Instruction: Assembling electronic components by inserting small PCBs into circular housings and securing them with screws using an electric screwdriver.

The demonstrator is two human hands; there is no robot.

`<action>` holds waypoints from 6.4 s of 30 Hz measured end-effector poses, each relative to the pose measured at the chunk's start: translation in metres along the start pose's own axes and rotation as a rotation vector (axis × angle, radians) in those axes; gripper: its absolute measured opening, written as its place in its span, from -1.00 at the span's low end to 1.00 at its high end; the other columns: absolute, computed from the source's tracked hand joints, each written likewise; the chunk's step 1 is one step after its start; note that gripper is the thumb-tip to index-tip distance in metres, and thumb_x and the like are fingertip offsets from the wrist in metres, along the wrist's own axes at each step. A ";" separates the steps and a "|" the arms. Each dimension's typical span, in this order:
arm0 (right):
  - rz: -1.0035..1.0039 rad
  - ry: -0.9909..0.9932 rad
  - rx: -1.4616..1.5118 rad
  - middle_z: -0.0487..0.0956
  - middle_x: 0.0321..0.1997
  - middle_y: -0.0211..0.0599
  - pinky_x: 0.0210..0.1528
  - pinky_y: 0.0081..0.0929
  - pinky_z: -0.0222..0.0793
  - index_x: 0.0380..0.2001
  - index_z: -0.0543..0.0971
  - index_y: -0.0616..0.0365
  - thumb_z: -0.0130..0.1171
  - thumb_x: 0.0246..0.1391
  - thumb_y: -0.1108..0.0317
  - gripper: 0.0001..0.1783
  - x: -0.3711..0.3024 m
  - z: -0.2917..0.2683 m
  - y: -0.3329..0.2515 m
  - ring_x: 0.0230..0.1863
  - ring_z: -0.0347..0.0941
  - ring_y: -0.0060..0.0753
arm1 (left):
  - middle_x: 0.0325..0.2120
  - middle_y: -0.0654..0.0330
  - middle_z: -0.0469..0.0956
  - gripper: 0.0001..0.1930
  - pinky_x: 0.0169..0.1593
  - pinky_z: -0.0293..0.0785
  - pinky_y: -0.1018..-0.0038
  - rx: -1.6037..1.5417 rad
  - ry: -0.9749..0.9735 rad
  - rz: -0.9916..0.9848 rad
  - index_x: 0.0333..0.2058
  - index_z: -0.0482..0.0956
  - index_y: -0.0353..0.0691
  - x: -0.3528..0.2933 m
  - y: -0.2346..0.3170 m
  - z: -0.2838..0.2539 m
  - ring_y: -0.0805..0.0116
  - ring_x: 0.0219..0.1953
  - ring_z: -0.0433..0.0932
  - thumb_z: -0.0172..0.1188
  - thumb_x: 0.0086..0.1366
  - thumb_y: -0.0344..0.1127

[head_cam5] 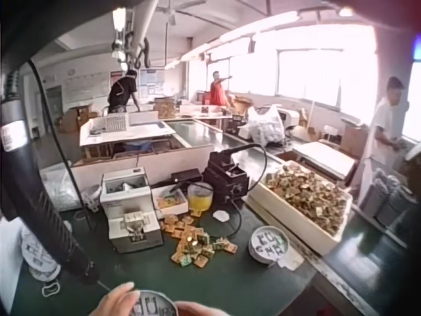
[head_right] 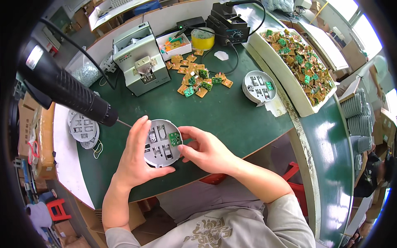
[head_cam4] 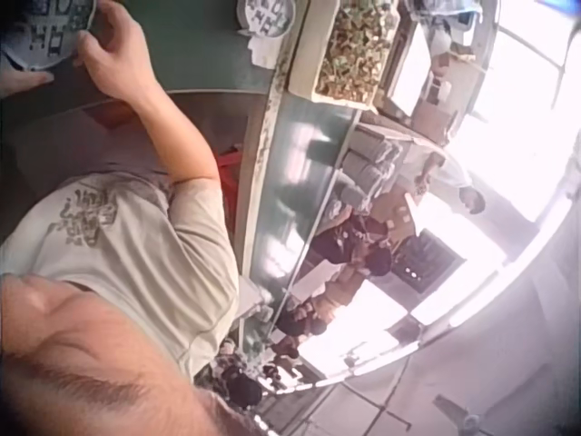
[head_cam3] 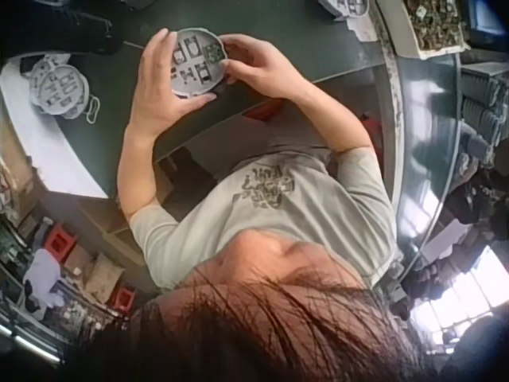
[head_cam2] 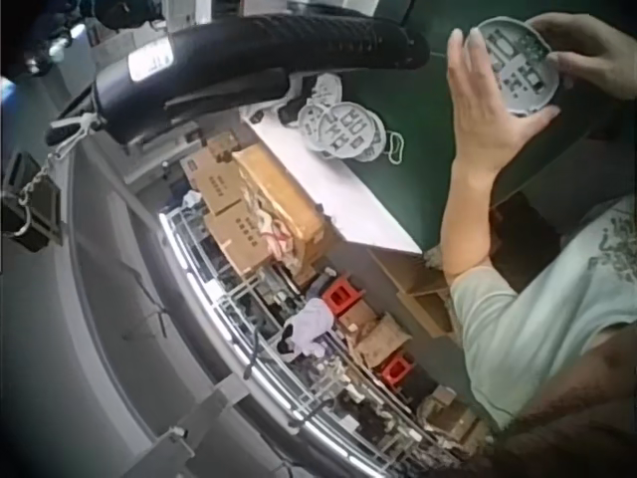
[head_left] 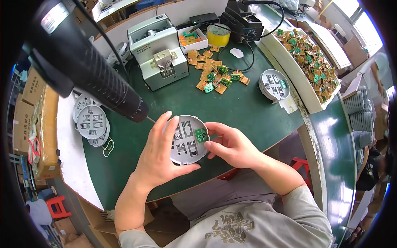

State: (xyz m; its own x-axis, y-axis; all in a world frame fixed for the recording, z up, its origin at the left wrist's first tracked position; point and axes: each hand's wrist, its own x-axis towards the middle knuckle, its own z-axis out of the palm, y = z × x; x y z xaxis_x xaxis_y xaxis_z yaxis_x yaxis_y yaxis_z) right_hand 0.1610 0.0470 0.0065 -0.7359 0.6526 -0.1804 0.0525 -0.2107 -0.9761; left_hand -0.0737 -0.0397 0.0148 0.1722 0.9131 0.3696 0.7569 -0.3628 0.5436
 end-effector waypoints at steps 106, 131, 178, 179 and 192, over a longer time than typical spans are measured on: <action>-0.625 -0.233 0.450 0.49 -0.65 -0.33 -0.58 -0.50 0.31 -0.34 0.46 0.17 -0.29 -0.32 -1.00 0.26 0.131 0.032 -0.046 -0.69 0.35 -0.47 | 0.30 0.00 0.25 0.12 0.35 0.27 0.12 0.200 -0.055 -0.240 0.43 0.16 -0.21 -0.005 -0.047 0.011 -0.05 0.25 0.31 0.58 -0.02 0.04; -0.084 0.262 -0.157 0.61 -0.15 -0.28 -0.24 -0.56 0.49 0.15 0.48 0.28 0.09 0.43 0.30 -0.65 0.021 0.004 -0.031 -0.26 0.52 -0.51 | 0.36 -0.09 0.23 0.24 0.38 0.30 0.20 -0.582 -0.108 -0.222 0.49 0.05 -0.23 -0.008 -0.034 0.007 -0.03 0.33 0.34 0.68 -0.09 -0.17; -0.184 0.263 -1.222 0.37 0.45 -0.03 0.37 -0.18 0.39 0.47 0.23 0.15 0.60 -0.28 0.18 0.21 -0.061 -0.154 -0.118 0.33 0.42 0.01 | 0.39 -0.09 0.19 0.14 0.32 0.42 0.19 -0.248 -0.060 0.155 0.48 0.06 -0.24 -0.006 -0.011 0.027 -0.02 0.30 0.39 0.61 0.06 -0.09; -0.092 0.256 -1.243 0.39 0.44 -0.03 0.37 -0.17 0.39 0.48 0.22 0.14 0.59 -0.28 0.18 0.21 -0.057 -0.176 -0.125 0.33 0.42 0.01 | 0.39 -0.09 0.19 0.12 0.32 0.42 0.19 -0.250 -0.066 0.156 0.47 0.05 -0.25 -0.005 -0.011 0.032 -0.01 0.29 0.40 0.60 0.09 -0.11; 0.177 -0.031 -1.292 0.47 0.39 -0.07 0.30 -0.23 0.44 0.46 0.25 0.11 0.58 -0.25 0.16 0.16 -0.003 -0.243 -0.133 0.31 0.47 -0.08 | 0.29 -0.06 0.35 -0.12 0.28 0.45 0.25 -0.027 -0.171 0.035 0.41 0.21 -0.32 -0.005 -0.017 0.030 0.05 0.19 0.46 0.48 0.21 -0.24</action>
State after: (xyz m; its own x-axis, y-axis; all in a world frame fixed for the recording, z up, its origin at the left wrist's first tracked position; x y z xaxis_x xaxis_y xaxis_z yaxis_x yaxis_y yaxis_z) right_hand 0.3203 0.2495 0.1081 -0.6664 0.6678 -0.3315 0.7441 0.5677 -0.3522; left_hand -0.0684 -0.0320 -0.0189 0.3043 0.9175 0.2560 0.7319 -0.3972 0.5536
